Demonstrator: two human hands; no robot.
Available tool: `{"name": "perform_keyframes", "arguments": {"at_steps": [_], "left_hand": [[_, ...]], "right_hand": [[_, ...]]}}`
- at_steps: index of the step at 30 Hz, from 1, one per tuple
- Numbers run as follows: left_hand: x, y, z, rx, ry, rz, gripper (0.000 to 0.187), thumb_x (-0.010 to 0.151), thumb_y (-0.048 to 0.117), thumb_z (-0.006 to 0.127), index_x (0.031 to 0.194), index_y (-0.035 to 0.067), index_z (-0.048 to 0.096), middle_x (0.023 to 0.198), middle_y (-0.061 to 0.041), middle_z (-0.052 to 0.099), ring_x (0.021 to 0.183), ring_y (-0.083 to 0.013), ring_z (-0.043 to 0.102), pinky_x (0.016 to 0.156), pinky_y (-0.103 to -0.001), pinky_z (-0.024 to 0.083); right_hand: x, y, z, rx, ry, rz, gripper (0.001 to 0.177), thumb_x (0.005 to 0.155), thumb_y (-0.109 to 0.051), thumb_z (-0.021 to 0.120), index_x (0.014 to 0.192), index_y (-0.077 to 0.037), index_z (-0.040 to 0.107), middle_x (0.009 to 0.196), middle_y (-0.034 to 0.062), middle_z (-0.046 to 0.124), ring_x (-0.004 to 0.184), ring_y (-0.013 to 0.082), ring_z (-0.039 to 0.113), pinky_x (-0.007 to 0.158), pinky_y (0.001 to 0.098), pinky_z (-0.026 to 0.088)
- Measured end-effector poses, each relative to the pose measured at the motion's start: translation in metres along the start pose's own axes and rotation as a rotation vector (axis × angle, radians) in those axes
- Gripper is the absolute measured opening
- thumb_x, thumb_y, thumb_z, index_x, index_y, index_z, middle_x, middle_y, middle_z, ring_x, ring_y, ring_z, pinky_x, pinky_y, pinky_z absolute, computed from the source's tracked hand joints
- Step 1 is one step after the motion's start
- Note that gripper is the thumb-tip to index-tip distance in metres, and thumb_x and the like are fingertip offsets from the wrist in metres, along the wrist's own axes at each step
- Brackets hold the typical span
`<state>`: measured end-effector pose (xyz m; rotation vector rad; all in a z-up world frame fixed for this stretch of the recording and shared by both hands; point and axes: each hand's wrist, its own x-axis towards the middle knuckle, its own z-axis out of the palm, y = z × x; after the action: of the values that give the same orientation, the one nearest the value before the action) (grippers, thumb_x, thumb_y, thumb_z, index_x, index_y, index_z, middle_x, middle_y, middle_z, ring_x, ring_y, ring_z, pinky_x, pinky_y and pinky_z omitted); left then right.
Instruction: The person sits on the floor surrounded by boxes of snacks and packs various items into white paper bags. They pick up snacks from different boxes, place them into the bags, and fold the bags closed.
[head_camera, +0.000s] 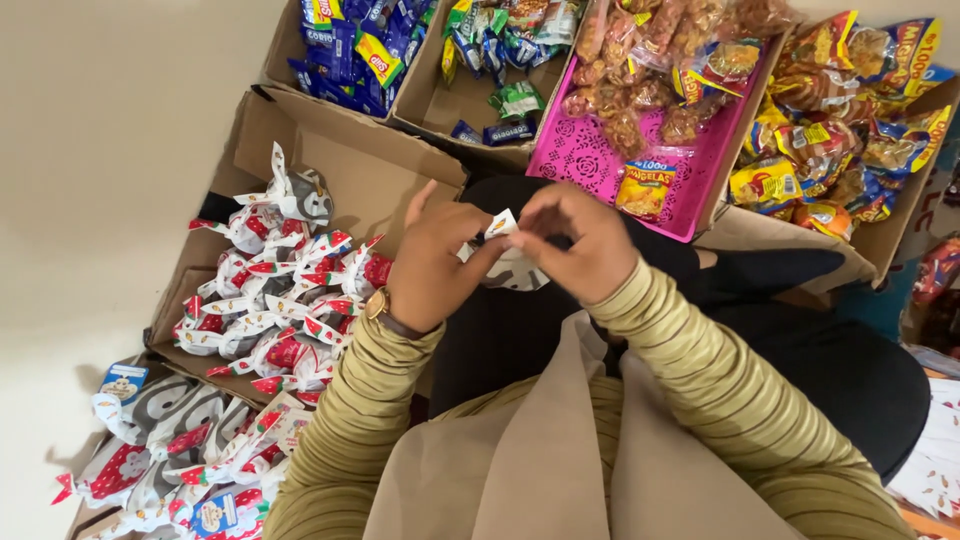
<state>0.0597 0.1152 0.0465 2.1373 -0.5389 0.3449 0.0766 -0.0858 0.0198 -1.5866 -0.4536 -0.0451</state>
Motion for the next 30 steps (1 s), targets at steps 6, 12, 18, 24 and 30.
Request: {"name": "perform_keyframes", "arguments": {"at_steps": [6,12,18,24,30], "left_hand": [[-0.008,-0.013,-0.001,0.003,0.047,-0.085,0.022,0.087,0.019,0.086,0.076,0.008,0.07,0.075,-0.004,0.069,0.083,-0.0265,0.071,0.118,-0.057,0.027],[-0.015,-0.017,0.003,0.012,0.066,-0.069,0.02,0.085,0.021,0.088,0.086,0.007,0.073,0.076,-0.004,0.069,0.082,-0.0253,0.071,0.115,-0.057,0.032],[-0.009,0.003,-0.015,-0.131,0.063,-0.071,0.04,0.082,0.031,0.089,0.117,0.018,0.074,0.101,0.002,0.077,0.103,-0.0199,0.072,0.122,-0.055,0.022],[-0.041,-0.088,-0.008,-0.832,0.171,-0.028,0.114,0.088,0.055,0.074,0.165,0.012,0.003,0.169,-0.025,0.013,0.154,-0.048,0.02,0.127,-0.069,0.016],[-0.069,-0.129,0.039,-1.002,0.157,-0.252,0.061,0.097,0.007,0.064,0.153,-0.001,0.043,0.153,-0.023,0.049,0.142,-0.0361,0.045,0.116,-0.05,0.04]], "right_hand": [[-0.021,0.066,0.01,-0.419,-0.062,-0.173,0.02,0.082,-0.005,0.085,0.096,-0.006,0.071,0.09,0.0097,0.072,0.085,0.0294,0.074,0.077,0.0381,0.058],[-0.006,0.035,-0.003,-0.481,-0.08,-0.271,0.032,0.083,-0.031,0.084,0.111,-0.02,0.072,0.118,0.0024,0.067,0.11,0.027,0.065,0.094,0.0378,0.048],[-0.015,0.056,0.018,-0.371,-0.061,-0.154,0.017,0.087,-0.009,0.081,0.103,-0.009,0.076,0.099,0.0091,0.074,0.095,0.0312,0.073,0.087,0.0409,0.056],[-0.001,0.045,0.007,-0.279,-0.006,-0.195,0.012,0.088,0.003,0.079,0.094,-0.007,0.075,0.095,0.0093,0.074,0.09,0.0312,0.07,0.087,0.0426,0.054],[-0.001,0.038,0.01,-0.181,-0.014,-0.021,0.009,0.091,-0.002,0.079,0.098,-0.004,0.073,0.086,0.0077,0.076,0.084,0.0178,0.072,0.082,0.0368,0.057]]}}
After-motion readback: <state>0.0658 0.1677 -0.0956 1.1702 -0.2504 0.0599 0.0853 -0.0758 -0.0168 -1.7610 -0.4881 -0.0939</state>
